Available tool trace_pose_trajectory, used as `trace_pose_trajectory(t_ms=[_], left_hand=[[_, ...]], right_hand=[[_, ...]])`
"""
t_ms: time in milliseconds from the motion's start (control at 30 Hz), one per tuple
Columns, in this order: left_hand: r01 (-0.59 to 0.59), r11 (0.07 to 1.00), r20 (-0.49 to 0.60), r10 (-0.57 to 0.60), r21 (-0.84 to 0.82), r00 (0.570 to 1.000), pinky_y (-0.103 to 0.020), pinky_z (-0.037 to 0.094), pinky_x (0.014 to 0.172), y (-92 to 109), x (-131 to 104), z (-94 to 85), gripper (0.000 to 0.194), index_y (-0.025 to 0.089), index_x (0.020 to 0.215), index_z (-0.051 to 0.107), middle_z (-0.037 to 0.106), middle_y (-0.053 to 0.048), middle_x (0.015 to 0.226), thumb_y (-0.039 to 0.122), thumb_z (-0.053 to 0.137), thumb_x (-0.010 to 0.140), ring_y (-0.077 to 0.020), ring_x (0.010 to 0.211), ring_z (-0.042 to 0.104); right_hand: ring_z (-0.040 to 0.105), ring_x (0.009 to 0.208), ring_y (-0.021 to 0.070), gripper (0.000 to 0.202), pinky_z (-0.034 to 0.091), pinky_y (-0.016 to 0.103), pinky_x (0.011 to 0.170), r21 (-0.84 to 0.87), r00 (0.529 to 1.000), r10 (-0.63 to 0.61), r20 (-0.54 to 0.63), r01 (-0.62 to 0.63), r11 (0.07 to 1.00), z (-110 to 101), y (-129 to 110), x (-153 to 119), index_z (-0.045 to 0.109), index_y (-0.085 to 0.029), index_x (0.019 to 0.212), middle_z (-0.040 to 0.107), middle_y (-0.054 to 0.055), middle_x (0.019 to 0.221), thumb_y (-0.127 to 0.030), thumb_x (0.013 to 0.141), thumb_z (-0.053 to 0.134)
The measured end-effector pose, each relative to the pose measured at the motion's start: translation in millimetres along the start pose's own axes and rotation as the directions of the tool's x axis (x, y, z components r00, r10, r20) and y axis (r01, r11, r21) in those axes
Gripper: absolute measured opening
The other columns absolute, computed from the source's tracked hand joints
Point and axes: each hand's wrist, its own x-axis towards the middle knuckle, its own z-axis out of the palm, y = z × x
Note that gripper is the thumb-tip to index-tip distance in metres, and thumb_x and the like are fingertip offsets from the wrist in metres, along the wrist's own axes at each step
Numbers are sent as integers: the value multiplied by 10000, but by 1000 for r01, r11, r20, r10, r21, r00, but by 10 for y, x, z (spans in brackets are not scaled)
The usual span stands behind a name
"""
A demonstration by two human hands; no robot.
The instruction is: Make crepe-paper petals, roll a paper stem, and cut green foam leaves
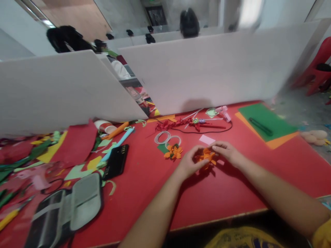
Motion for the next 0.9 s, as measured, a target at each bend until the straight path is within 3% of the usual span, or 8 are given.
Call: trace_pose_trajectory(t_ms=[67, 200, 300, 467, 667, 767, 900], left_hand=[[9, 1000, -71, -11, -30, 997, -370, 573, 930, -18, 13, 7, 467, 215, 1227, 648, 733, -93, 1140, 438, 828, 858, -246, 1035, 714], [-18, 999, -179, 12, -34, 984, -380, 574, 944, -30, 23, 52, 518, 218, 1266, 645, 723, -109, 1183, 452, 837, 845, -263, 1099, 698], [-26, 997, -152, 15, -70, 988, -379, 573, 933, -24, 15, 109, 530, 215, 1269, 649, 717, -113, 1181, 460, 844, 842, -261, 1086, 697], [28, 993, -94, -39, -117, 995, -332, 562, 851, 5, -15, 158, 483, 216, 1133, 630, 699, -60, 1061, 446, 889, 795, -218, 956, 692], [26, 993, 54, -20, -117, 998, -307, 524, 823, 88, -55, 105, 520, 234, 1140, 625, 692, -35, 1032, 468, 910, 774, -195, 906, 660], [2, 986, 39, 4, -166, 999, -341, 529, 845, 98, -36, 78, 467, 248, 1145, 667, 690, -51, 1060, 543, 842, 829, -216, 930, 654], [-10, 984, -18, 7, -177, 1000, -354, 512, 834, 81, 12, 55, 399, 216, 918, 702, 667, -52, 910, 614, 725, 902, -217, 876, 616]], right_hand=[[690, 745, 170, 366, 558, 305, 677, 41, 999, -18, -38, 20, 999, 18, -11, -25, 764, -236, 977, 748, 27, 890, -529, 797, 890], [693, 739, 180, 329, 580, 338, 692, -2, 997, -83, -5, 83, 997, 57, -18, -42, 721, -239, 920, 737, 20, 870, -493, 804, 897], [700, 796, 178, 336, 584, 352, 767, -66, 991, -132, -4, 131, 989, 58, -18, -35, 725, -231, 902, 748, 29, 903, -487, 789, 911], [660, 688, 160, 378, 547, 332, 670, -103, 997, -52, 61, 59, 993, -1, -22, -21, 688, -226, 908, 718, 7, 822, -493, 772, 919], [620, 731, 161, 314, 503, 323, 706, -242, 988, -109, 105, 132, 961, -51, -86, 3, 681, -216, 842, 677, 1, 796, -438, 793, 897], [612, 747, 170, 256, 493, 323, 701, -276, 987, -103, 125, 135, 952, -52, -114, -1, 689, -221, 826, 671, 8, 799, -406, 816, 866], [580, 707, 163, 241, 472, 310, 656, -298, 984, -53, 169, 102, 949, -27, -122, -26, 698, -222, 813, 641, -2, 752, -403, 820, 857]])
